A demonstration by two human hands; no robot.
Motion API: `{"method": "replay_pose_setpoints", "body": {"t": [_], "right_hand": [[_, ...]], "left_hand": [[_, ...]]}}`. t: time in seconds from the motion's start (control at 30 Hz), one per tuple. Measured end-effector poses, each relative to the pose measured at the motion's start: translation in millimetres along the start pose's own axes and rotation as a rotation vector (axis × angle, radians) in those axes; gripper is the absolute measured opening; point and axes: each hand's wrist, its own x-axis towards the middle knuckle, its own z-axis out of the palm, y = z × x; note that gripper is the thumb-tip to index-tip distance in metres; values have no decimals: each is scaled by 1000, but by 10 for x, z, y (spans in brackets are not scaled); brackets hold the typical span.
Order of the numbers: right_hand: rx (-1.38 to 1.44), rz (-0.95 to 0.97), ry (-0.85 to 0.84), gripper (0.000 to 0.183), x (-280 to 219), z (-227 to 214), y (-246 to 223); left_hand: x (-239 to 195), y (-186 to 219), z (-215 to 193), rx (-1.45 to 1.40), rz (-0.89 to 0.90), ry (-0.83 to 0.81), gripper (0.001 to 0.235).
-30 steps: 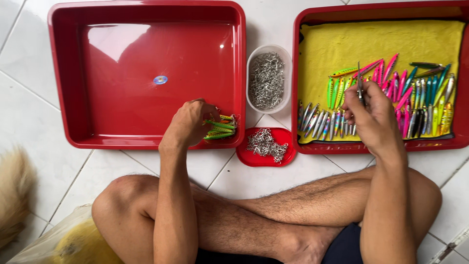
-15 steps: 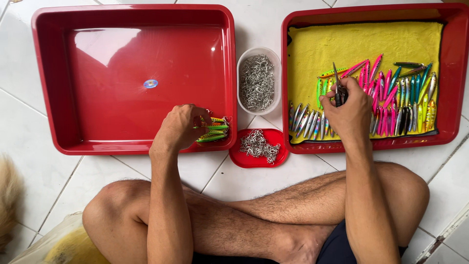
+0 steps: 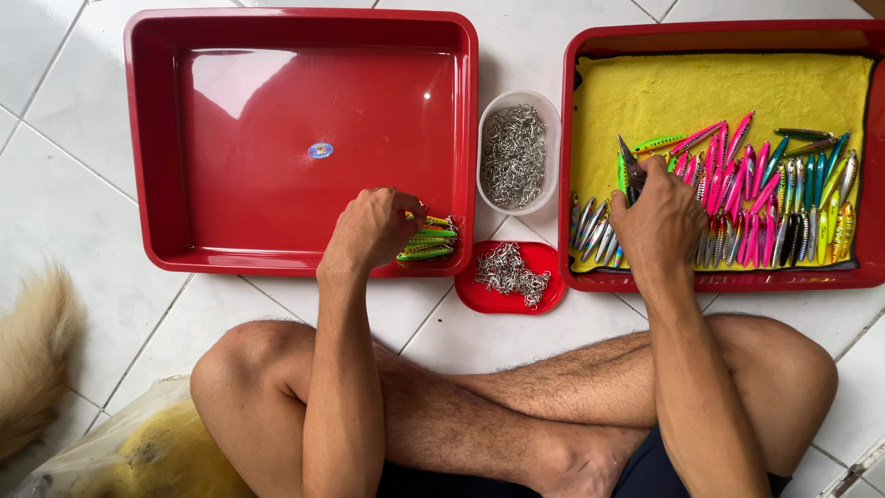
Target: The person sits on the floor and uses pliers to attach metal swivels to colorful fishing lures. They pick up a lure, open a swivel with the pliers, attach it to the lure, and then place the completed lure into a red tray.
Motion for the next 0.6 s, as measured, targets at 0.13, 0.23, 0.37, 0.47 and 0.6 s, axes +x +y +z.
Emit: {"method": "replay_pose_setpoints", "body": {"t": [0.13,0.23,0.37,0.47,0.6], "right_hand": [[-44,10,10,37,-8,88,31],[-46,15,7,29,-40,107,-36],[-67,-12,7,30,-60,136,2],[33,-54,29,27,-125,101,17],[367,-73,29,18,-415,-374,-214]], "left_hand": [[6,-34,3,-62,53,85,16],[-163,62,-56,-139,149,238,30],[-537,355,-5,-327,357,408,35],[-804,521,275,-453,394,371,31],[-1039,686,694,-828,360,181,30]]}}
